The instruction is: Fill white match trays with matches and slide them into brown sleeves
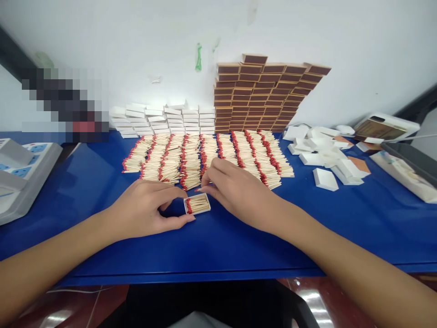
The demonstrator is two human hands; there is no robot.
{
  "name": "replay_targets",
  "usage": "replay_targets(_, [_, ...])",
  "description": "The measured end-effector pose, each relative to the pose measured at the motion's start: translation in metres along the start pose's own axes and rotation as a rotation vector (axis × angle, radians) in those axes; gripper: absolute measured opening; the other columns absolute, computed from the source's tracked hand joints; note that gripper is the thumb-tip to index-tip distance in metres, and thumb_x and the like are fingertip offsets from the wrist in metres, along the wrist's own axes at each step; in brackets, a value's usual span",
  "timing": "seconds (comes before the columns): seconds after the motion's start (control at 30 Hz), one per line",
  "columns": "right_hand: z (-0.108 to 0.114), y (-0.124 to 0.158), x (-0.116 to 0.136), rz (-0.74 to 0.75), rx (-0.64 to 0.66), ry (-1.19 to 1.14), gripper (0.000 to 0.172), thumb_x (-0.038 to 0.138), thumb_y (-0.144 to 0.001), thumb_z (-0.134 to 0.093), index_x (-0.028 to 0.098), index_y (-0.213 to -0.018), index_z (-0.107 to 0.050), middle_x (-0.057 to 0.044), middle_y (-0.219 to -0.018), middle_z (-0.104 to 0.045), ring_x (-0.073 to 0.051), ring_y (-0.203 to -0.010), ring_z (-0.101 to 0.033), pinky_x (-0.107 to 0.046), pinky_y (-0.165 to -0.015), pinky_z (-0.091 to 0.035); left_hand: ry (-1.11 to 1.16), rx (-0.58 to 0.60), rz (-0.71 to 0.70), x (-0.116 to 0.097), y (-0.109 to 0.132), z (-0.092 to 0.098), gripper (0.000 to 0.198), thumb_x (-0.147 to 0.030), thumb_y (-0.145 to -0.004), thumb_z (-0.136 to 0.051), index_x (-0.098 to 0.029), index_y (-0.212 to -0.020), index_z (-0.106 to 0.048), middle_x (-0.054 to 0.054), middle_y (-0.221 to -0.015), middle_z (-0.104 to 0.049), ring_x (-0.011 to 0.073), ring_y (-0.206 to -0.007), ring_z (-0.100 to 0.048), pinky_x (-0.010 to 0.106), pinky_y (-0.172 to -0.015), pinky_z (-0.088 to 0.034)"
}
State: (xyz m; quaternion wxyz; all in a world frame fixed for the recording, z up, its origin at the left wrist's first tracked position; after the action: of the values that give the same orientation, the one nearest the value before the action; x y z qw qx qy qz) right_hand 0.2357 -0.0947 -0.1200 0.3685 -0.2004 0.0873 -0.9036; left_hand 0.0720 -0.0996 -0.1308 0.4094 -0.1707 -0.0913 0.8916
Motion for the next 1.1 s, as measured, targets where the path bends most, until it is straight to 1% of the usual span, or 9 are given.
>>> replay_targets(0.1, [-0.004, 0.002, 0.017, 0.042, 0.036, -0.043, 0.012, 0.024, -0.108, -0.051, 0.021, -0.103, -0.061, -0.009, -0.103, -0.062, -0.022, -0.091, -0.064, -0.034, -0.078, -0.051, -0.007, -0.012, -0.004, -0.001, 0.000, 0.001, 0.036, -0.054, -0.091, -0.068, -0.019, -0.090, -0.075, -0.001, -0.064, -0.067, 0.0126, -0.053, -0.059, 0.025, -0.053, -0.038])
replay_targets(0.2, [-0.007, 0.004, 0.022, 0.069, 0.051, -0.063, 0.012, 0.024, -0.108, -0.052, 0.021, -0.102, -0.062, -0.008, -0.103, -0.062, -0.021, -0.090, -0.064, -0.034, -0.077, -0.051, -0.012, -0.017, 0.000, 0.000, -0.001, 0.001, 0.036, -0.054, -0.091, -0.069, -0.019, -0.088, -0.074, -0.001, -0.063, -0.066, 0.0122, -0.052, -0.058, 0.025, -0.053, -0.037])
replay_targets(0.27, [-0.004, 0.003, 0.015, 0.066, 0.025, -0.044, 0.014, 0.025, -0.108, -0.052, 0.020, -0.104, -0.064, -0.009, -0.103, -0.063, -0.021, -0.091, -0.063, -0.035, -0.078, -0.051, -0.003, -0.016, 0.006, 0.000, -0.001, 0.001, 0.035, -0.054, -0.090, -0.070, -0.019, -0.089, -0.075, -0.002, -0.064, -0.067, 0.0119, -0.053, -0.058, 0.025, -0.053, -0.038])
replay_targets(0.4, [0.005, 0.003, -0.012, 0.028, -0.047, 0.087, 0.019, 0.024, -0.106, -0.051, 0.019, -0.104, -0.069, -0.010, -0.097, -0.063, -0.024, -0.088, -0.060, -0.037, -0.075, -0.049, 0.003, -0.006, 0.004, 0.000, 0.000, 0.000, 0.035, -0.054, -0.090, -0.070, -0.019, -0.091, -0.076, -0.002, -0.064, -0.067, 0.0119, -0.054, -0.059, 0.025, -0.054, -0.040])
replay_targets(0.53, [0.000, 0.003, -0.026, 0.028, -0.003, 0.118, 0.021, 0.023, -0.106, -0.051, 0.020, -0.107, -0.072, -0.009, -0.095, -0.060, -0.023, -0.087, -0.059, -0.036, -0.075, -0.048, -0.001, -0.015, -0.002, 0.000, 0.000, 0.001, 0.036, -0.054, -0.090, -0.070, -0.019, -0.093, -0.077, -0.001, -0.064, -0.067, 0.0125, -0.054, -0.059, 0.025, -0.054, -0.040])
replay_targets(0.67, [-0.006, 0.001, -0.025, 0.007, 0.021, 0.134, 0.021, 0.023, -0.105, -0.052, 0.019, -0.105, -0.073, -0.009, -0.095, -0.060, -0.024, -0.089, -0.060, -0.036, -0.073, -0.048, -0.010, -0.002, 0.010, 0.000, 0.000, 0.002, 0.037, -0.055, -0.090, -0.071, -0.019, -0.093, -0.077, -0.001, -0.065, -0.068, 0.0133, -0.055, -0.061, 0.025, -0.055, -0.041])
replay_targets(0.8, [-0.008, -0.001, -0.024, -0.003, 0.026, 0.117, 0.018, 0.024, -0.105, -0.052, 0.020, -0.099, -0.069, -0.008, -0.094, -0.060, -0.023, -0.087, -0.060, -0.035, -0.073, -0.048, -0.006, 0.030, 0.018, -0.001, -0.001, 0.001, 0.036, -0.054, -0.091, -0.070, -0.019, -0.089, -0.076, -0.001, -0.065, -0.068, 0.0127, -0.055, -0.060, 0.025, -0.055, -0.039])
replay_targets(0.97, [-0.007, -0.001, -0.025, 0.008, 0.053, 0.122, 0.017, 0.025, -0.106, -0.050, 0.020, -0.095, -0.063, -0.009, -0.097, -0.060, -0.022, -0.085, -0.060, -0.036, -0.073, -0.049, -0.005, 0.010, 0.006, -0.001, 0.000, 0.001, 0.036, -0.054, -0.090, -0.071, -0.018, -0.093, -0.077, 0.000, -0.066, -0.069, 0.0135, -0.056, -0.061, 0.025, -0.055, -0.040])
replay_targets(1.1, [0.001, 0.001, -0.012, 0.003, 0.006, 0.059, 0.015, 0.026, -0.107, -0.051, 0.020, -0.101, -0.063, -0.009, -0.100, -0.061, -0.023, -0.091, -0.061, -0.037, -0.079, -0.050, -0.008, 0.006, 0.016, 0.001, 0.000, 0.000, 0.037, -0.055, -0.090, -0.070, -0.019, -0.093, -0.077, 0.000, -0.066, -0.068, 0.0140, -0.056, -0.062, 0.026, -0.055, -0.040])
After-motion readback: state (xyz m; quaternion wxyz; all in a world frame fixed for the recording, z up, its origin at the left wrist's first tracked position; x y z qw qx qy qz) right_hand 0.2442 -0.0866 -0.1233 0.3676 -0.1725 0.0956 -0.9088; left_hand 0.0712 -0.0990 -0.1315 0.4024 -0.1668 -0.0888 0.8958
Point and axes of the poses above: each hand's wrist, its own y-axis away from the middle knuckle, its own z-axis out of the back of the hand, x = y × z, the point moved 7 cm from there along -y, towards the middle knuckle
